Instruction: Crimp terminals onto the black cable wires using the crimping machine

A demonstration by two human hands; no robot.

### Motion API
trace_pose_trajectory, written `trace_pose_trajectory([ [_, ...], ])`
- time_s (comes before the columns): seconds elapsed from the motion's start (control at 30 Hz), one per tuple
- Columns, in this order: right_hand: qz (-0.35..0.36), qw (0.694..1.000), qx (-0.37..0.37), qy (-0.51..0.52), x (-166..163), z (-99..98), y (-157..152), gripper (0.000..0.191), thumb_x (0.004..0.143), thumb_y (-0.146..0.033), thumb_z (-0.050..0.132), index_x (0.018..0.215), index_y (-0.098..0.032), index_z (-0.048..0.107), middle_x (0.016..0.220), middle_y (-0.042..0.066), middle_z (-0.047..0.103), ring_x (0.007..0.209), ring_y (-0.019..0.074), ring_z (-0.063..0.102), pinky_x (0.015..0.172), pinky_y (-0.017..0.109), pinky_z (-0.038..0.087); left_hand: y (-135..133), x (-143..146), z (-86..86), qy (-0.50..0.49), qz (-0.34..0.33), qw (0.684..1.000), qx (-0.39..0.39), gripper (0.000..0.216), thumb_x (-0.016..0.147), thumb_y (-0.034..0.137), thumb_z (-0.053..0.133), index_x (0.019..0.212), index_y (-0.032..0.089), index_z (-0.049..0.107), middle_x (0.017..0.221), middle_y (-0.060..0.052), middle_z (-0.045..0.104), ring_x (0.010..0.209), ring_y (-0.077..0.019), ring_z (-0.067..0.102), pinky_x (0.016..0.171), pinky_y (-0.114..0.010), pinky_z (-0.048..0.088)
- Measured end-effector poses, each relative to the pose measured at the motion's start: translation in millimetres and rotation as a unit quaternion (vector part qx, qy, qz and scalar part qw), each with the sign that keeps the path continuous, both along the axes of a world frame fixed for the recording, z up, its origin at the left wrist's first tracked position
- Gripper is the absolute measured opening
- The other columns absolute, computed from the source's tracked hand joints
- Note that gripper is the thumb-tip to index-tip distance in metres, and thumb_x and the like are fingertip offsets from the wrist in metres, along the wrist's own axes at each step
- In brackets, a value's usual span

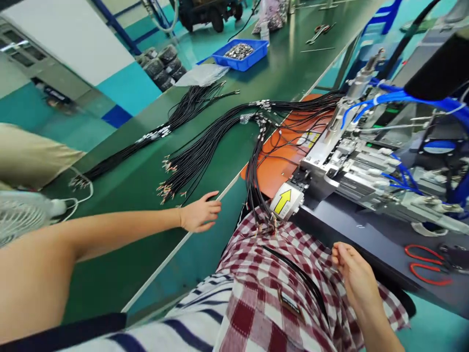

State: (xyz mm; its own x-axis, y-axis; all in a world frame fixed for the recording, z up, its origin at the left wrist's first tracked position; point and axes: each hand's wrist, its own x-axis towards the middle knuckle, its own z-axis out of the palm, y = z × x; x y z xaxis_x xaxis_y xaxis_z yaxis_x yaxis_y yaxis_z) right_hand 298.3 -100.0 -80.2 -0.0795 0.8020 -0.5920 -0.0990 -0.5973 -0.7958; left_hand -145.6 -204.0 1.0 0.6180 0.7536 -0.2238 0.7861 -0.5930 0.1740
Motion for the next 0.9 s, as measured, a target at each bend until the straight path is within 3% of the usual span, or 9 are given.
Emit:
trace_pose_trajectory([
  [0.23,0.077,0.997,0.025,-0.003,0,-5.8,-5,0.035,0.06,-0.047,0.077,0.075,-0.018,0.065,0.063,-0.003,0.057,0.057,0.0128,0.048,0.054,0.025,0.04,3,0,0.2,-0.023,0.002,1.0,0.003,0.017,0.083,0.024,0.043,0.074,0.021,0.058,0.087,-0.006,0.061,0.104,-0.0232,0.054,0.115,-0.053,0.008],
  [0.6,0.062,0.998,-0.013,-0.004,16,-17.1,-26,0.034,0.06,-0.044,0.079,0.076,-0.018,0.064,0.065,-0.003,0.057,0.057,0.0117,0.05,0.054,0.023,0.044,3,-4,-3.2,-0.044,0.002,0.999,0.0,0.02,0.084,0.027,0.042,0.072,0.022,0.058,0.085,-0.005,0.059,0.103,-0.0231,0.053,0.116,-0.051,0.008],
  [0.9,0.072,0.995,-0.04,-0.058,30,-26.4,-15,0.035,0.055,-0.044,0.08,0.076,-0.019,0.067,0.067,-0.002,0.06,0.059,0.0124,0.052,0.053,0.021,0.047,4,-6,-0.2,-0.072,0.014,0.997,-0.006,0.022,0.084,0.028,0.042,0.07,0.023,0.058,0.081,-0.005,0.06,0.102,-0.0232,0.054,0.116,-0.05,0.008],
])
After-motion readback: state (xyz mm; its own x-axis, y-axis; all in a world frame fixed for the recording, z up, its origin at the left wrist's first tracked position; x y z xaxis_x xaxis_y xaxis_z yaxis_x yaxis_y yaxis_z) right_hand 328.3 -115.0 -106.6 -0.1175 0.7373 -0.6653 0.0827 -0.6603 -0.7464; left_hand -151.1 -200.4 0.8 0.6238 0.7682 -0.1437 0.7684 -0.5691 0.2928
